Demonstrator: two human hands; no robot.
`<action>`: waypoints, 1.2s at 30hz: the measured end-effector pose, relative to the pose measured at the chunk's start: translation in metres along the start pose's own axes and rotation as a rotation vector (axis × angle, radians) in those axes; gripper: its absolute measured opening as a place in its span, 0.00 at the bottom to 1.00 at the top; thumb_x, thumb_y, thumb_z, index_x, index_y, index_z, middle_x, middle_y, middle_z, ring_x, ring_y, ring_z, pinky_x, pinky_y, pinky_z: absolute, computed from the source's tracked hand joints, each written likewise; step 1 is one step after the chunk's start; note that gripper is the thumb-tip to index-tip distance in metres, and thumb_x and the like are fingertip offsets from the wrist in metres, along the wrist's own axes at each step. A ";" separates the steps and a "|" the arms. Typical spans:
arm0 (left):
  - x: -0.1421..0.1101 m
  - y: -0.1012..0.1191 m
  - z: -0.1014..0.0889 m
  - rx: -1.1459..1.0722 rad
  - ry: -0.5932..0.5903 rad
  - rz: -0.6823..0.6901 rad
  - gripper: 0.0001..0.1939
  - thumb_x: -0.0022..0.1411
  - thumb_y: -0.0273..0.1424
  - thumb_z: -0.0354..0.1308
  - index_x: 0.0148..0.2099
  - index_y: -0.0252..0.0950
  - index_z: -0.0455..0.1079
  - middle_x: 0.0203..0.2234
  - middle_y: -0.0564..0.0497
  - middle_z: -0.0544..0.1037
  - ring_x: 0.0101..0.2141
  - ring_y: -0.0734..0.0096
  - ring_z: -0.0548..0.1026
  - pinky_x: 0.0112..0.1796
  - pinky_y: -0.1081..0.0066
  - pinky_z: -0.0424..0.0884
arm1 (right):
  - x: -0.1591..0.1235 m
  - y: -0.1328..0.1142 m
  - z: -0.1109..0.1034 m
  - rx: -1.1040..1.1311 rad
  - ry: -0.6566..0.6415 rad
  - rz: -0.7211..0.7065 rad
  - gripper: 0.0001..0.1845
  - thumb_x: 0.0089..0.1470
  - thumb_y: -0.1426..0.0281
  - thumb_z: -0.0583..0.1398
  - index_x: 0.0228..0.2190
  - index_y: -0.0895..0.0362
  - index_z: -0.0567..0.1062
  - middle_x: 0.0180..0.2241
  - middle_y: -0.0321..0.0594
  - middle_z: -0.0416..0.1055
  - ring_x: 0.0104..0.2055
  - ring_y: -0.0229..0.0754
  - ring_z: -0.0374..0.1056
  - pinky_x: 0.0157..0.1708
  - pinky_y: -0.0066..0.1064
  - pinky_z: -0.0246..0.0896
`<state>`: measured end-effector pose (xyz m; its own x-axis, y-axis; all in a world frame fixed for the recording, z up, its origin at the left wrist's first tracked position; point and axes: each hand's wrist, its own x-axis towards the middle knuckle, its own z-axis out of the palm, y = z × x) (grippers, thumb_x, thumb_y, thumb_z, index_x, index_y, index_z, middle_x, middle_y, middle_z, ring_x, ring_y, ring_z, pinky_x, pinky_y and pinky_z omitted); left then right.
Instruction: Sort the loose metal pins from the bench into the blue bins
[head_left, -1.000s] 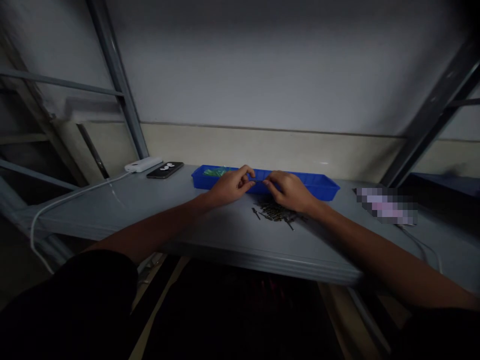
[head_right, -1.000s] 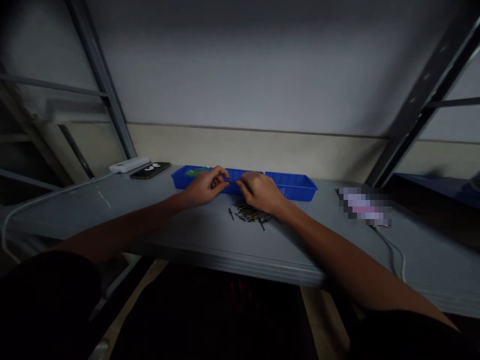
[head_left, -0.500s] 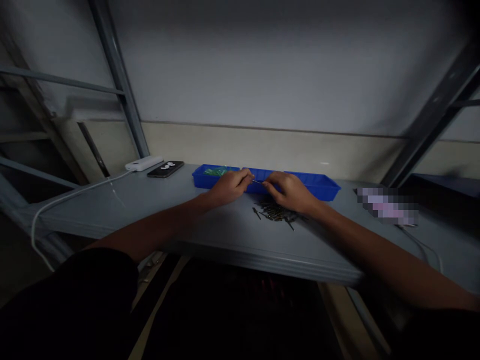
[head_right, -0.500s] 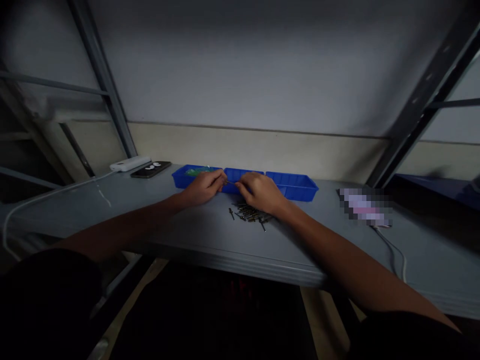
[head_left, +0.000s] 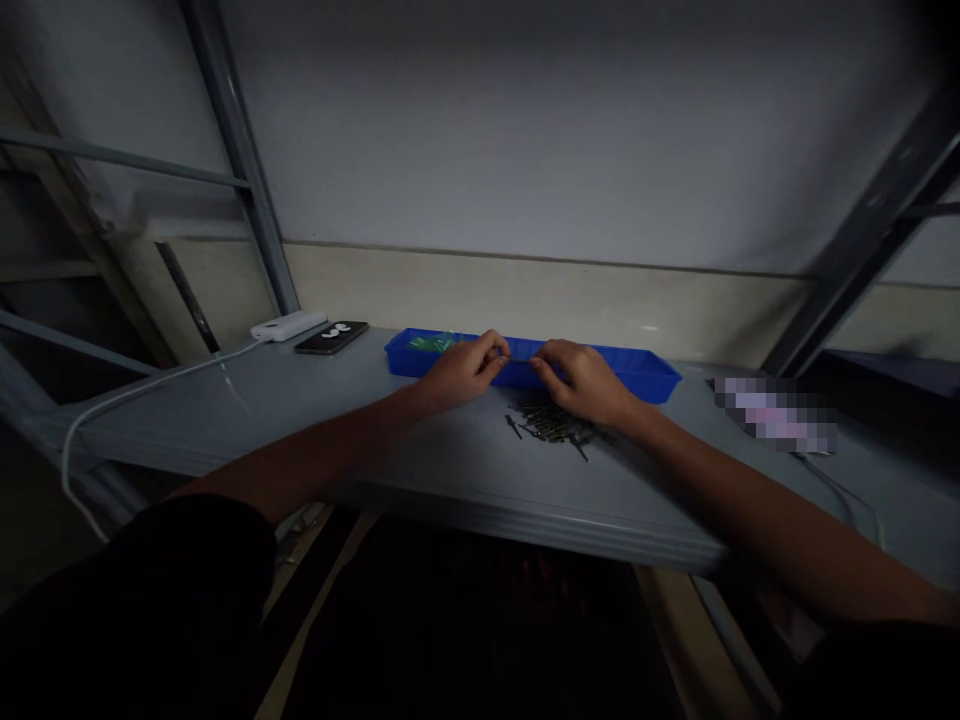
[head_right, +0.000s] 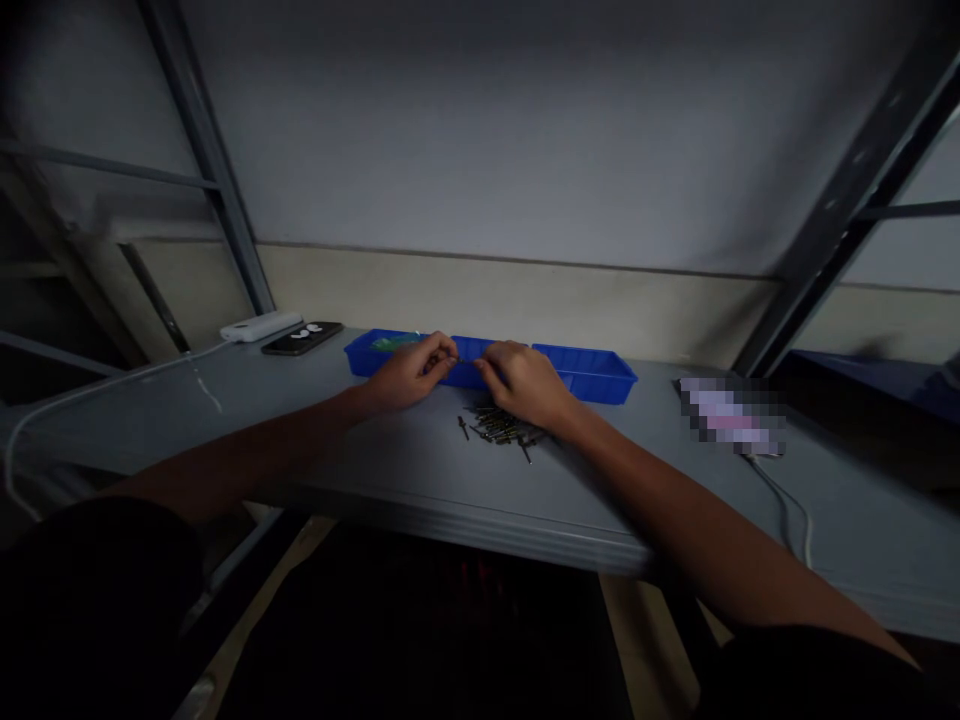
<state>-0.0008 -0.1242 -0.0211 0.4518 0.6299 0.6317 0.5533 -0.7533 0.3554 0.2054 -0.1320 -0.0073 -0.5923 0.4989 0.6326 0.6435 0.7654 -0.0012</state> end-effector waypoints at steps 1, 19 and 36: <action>0.000 0.000 0.000 -0.002 -0.005 -0.003 0.06 0.64 0.31 0.47 0.40 0.35 0.61 0.20 0.56 0.65 0.22 0.77 0.63 0.25 0.75 0.57 | 0.000 0.000 0.000 -0.005 -0.002 -0.002 0.15 0.59 0.66 0.48 0.31 0.60 0.70 0.30 0.44 0.70 0.32 0.40 0.64 0.33 0.32 0.55; 0.000 0.001 0.000 -0.031 0.042 0.015 0.08 0.60 0.30 0.51 0.43 0.36 0.61 0.22 0.57 0.67 0.23 0.78 0.65 0.25 0.76 0.59 | 0.001 -0.003 -0.007 -0.074 0.023 -0.064 0.14 0.59 0.67 0.49 0.32 0.59 0.71 0.29 0.43 0.69 0.32 0.41 0.63 0.33 0.32 0.54; -0.001 0.010 -0.005 0.006 -0.029 -0.006 0.13 0.66 0.32 0.44 0.34 0.34 0.66 0.22 0.54 0.70 0.23 0.77 0.66 0.29 0.74 0.60 | -0.001 -0.007 -0.013 -0.182 0.044 -0.107 0.17 0.59 0.64 0.47 0.32 0.58 0.73 0.29 0.43 0.69 0.34 0.42 0.62 0.35 0.33 0.54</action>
<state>0.0007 -0.1332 -0.0148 0.4686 0.6396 0.6094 0.5602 -0.7485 0.3548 0.2080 -0.1429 0.0018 -0.6431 0.3976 0.6545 0.6574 0.7249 0.2056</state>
